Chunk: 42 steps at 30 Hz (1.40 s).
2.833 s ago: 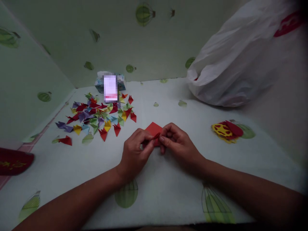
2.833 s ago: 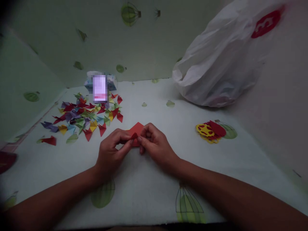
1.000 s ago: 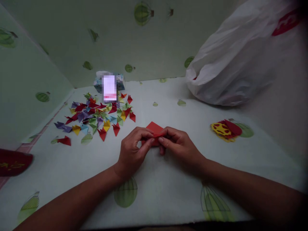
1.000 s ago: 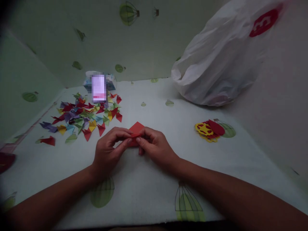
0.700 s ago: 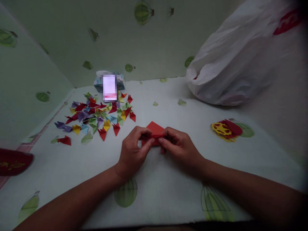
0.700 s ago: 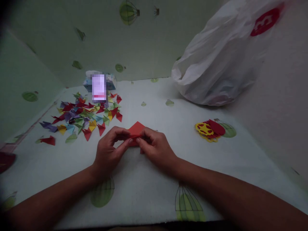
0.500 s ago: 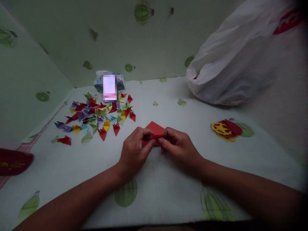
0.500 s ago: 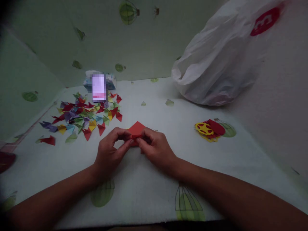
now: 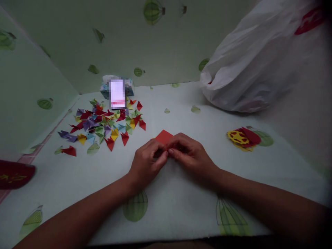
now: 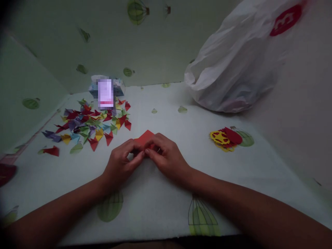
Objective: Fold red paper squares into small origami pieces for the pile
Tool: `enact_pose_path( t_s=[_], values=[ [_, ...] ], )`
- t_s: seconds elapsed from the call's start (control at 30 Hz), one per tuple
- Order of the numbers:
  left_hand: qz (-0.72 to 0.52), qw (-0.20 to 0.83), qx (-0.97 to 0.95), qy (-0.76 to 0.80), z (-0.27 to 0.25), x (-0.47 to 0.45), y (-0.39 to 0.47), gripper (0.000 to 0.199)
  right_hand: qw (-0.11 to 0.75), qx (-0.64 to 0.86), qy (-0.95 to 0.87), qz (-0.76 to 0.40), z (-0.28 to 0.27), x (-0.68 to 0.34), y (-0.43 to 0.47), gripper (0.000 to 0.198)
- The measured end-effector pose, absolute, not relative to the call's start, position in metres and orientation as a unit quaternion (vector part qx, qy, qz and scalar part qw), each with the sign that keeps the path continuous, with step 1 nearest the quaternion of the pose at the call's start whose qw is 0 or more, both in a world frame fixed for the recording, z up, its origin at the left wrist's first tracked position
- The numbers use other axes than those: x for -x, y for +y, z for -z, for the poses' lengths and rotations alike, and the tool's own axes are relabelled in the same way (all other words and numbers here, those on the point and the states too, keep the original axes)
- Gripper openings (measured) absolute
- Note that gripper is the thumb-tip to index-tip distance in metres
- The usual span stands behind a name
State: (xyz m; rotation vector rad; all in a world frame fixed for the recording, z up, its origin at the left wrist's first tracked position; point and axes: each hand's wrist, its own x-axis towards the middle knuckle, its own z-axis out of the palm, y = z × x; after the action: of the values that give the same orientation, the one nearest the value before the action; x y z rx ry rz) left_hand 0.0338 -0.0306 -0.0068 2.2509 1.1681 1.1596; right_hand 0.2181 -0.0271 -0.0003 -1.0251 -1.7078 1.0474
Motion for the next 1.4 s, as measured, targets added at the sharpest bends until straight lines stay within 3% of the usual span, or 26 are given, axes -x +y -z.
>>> enact_pose_path(
  t_s=[0.13,0.27,0.43,1.4],
  values=[
    [-0.417,0.218,-0.775,0.422,0.0088,-0.0342,-0.0306,0.007,0.431,0.416,-0.661,-0.452,-0.0014,-0.2195,-0.0262,0.010],
    [-0.443,0.254,-0.749,0.422,0.0096,-0.0349,-0.0311,0.020,0.443,0.418,-0.592,-0.528,-0.0032,-0.2189,-0.0263,0.012],
    [-0.455,0.230,-0.746,0.429,0.0091,-0.0338,-0.0305,0.009,0.451,0.420,-0.564,-0.549,-0.0058,-0.2180,-0.0263,0.015],
    [-0.477,0.293,-0.703,0.439,0.0078,-0.0290,-0.0283,0.010,0.462,0.419,-0.526,-0.579,-0.0025,-0.2193,-0.0258,0.019]
  ],
)
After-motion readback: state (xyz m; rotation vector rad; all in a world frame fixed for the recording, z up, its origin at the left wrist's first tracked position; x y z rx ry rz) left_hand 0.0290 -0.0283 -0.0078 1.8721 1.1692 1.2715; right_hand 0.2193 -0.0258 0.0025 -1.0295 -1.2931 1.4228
